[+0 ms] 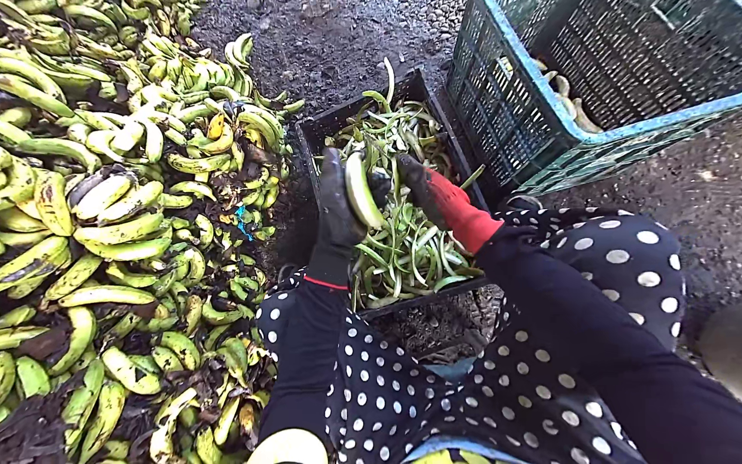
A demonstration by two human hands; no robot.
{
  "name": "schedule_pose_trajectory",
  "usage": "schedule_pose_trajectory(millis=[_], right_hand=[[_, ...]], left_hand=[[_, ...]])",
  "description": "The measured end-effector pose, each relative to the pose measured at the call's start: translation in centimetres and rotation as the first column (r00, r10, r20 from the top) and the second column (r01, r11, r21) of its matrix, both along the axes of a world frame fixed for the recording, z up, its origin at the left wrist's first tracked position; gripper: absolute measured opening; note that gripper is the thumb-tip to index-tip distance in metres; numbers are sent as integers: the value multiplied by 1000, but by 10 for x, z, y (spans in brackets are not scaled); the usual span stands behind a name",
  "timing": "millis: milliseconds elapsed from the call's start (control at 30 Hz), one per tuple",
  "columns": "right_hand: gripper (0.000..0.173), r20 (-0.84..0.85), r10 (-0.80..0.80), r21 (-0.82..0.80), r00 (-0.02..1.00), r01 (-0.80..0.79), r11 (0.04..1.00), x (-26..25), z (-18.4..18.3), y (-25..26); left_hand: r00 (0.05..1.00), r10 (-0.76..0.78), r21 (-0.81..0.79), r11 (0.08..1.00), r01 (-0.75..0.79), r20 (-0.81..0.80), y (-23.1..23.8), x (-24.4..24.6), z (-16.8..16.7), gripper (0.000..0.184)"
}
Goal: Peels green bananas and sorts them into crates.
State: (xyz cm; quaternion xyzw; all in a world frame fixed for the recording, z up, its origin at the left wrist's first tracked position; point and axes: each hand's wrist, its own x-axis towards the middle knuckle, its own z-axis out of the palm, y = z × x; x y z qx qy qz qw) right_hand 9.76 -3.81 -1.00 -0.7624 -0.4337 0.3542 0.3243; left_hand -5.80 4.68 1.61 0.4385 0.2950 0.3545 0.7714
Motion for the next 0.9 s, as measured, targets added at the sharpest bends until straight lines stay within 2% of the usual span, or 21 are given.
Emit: schedule_pose_trajectory(millis=[33,133,200,267,333,433,500,533,600,667,700,733,767,800,833,867,900], right_hand=[[55,75,38,-17,996,-37,999,4,5,1],[61,369,175,86,913,-221,972,11,15,-6],[70,506,224,172,833,-352,920,11,11,-12],[75,589,232,213,775,-425,880,8,8,-16],[71,582,259,165,771,-423,891,5,7,-18],[59,448,236,60,862,-292,954,-2,11,-16],[47,211,72,-6,975,-73,997,-7,10,-13],[45,85,-40,-26,996,42,999,-6,5,-12],[50,-138,-190,-13,972,190,982,-1,-5,-16],[53,-238,-235,29,942,249,968,9,-15,-15],[52,-252,-251,47,935,271,962,13,-15,-17],[47,-240,-283,46,929,302,952,17,-15,-20],[43,-165,-299,25,940,307,951,20,-13,-27],[42,-29,-281,-19,959,281,960,22,-10,-38],[40,104,-254,-85,962,263,961,21,-8,-52],[43,159,-239,-195,958,268,944,20,-8,-63],[53,137,-232,-318,963,265,910,21,-9,-71]], left_hand=[[999,3,-71,997,1,54,6,-4,2,63],[991,23,-24,1000,-20,131,18,-18,1,50],[991,40,-80,996,-30,127,19,-21,3,43],[992,42,-130,991,-26,120,16,-19,6,43],[997,-5,-27,1000,7,79,13,-18,1,35],[1000,-12,122,992,15,-25,7,-14,-7,37],[988,63,311,950,-17,-139,-1,-7,-13,43],[982,57,354,935,10,-178,-5,-4,-12,47],[982,29,256,967,20,-184,-10,3,-7,51],[968,95,231,972,-40,-232,-1,2,-9,49],[930,120,325,946,-1,-347,5,-8,-9,50],[832,144,444,886,133,-536,10,-21,-8,52],[652,182,477,823,309,-737,11,-30,-5,56],[466,205,425,793,437,-861,8,-34,-6,64],[301,164,317,749,581,-939,3,-40,-11,69],[144,86,164,671,723,-986,-2,-47,-20,70],[5,-27,-11,558,830,-1000,-7,-53,-34,66]])
